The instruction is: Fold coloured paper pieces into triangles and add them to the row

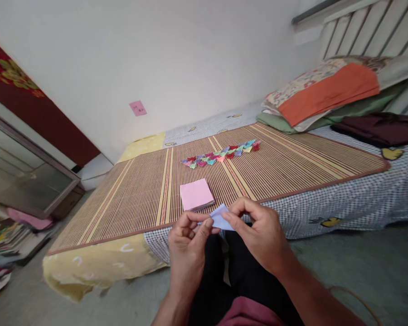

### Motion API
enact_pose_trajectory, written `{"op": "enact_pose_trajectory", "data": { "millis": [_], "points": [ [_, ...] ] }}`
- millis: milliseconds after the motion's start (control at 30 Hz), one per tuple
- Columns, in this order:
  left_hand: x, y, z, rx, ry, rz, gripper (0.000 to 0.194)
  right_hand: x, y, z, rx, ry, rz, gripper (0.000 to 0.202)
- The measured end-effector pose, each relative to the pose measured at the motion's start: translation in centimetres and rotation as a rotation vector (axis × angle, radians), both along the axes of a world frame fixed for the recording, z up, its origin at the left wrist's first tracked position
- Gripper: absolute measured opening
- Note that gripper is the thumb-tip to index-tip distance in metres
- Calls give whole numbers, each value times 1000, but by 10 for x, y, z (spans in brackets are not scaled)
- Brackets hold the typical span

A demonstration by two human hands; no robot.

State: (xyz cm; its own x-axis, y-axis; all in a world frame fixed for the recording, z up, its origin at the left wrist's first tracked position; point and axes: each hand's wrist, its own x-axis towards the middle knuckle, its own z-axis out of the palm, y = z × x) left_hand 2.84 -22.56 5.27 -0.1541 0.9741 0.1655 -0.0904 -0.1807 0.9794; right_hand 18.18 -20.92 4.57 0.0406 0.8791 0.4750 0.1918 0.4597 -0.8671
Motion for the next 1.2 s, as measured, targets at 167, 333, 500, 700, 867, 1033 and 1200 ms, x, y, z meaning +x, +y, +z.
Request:
{"op": "enact_pose_trajectory", "data": {
  "millis": [167,333,500,700,867,1033,1200],
  "points": [
    [3,0,0,16,-10,15,13,-1,0,1,0,2,-9,24],
    [4,0,1,12,-31,23,18,-2,-1,-1,0,15,-32,22],
    [3,-1,-1,-7,-42,26,23,-2,-2,-1,-15,20,-45,22],
    [3,-2,-1,5,-25,18,22,-3,3,-8,-109,172,38,11],
    [4,-4,1,64,32,15,16,4,8,-11,-258,254,270,16],
    [3,-6,4,96,123,39,13,6,7,-8,-270,255,305,13],
    [0,-5,1,69,117,-11,13,6,6,-5,-181,160,197,14]
  ]
}}
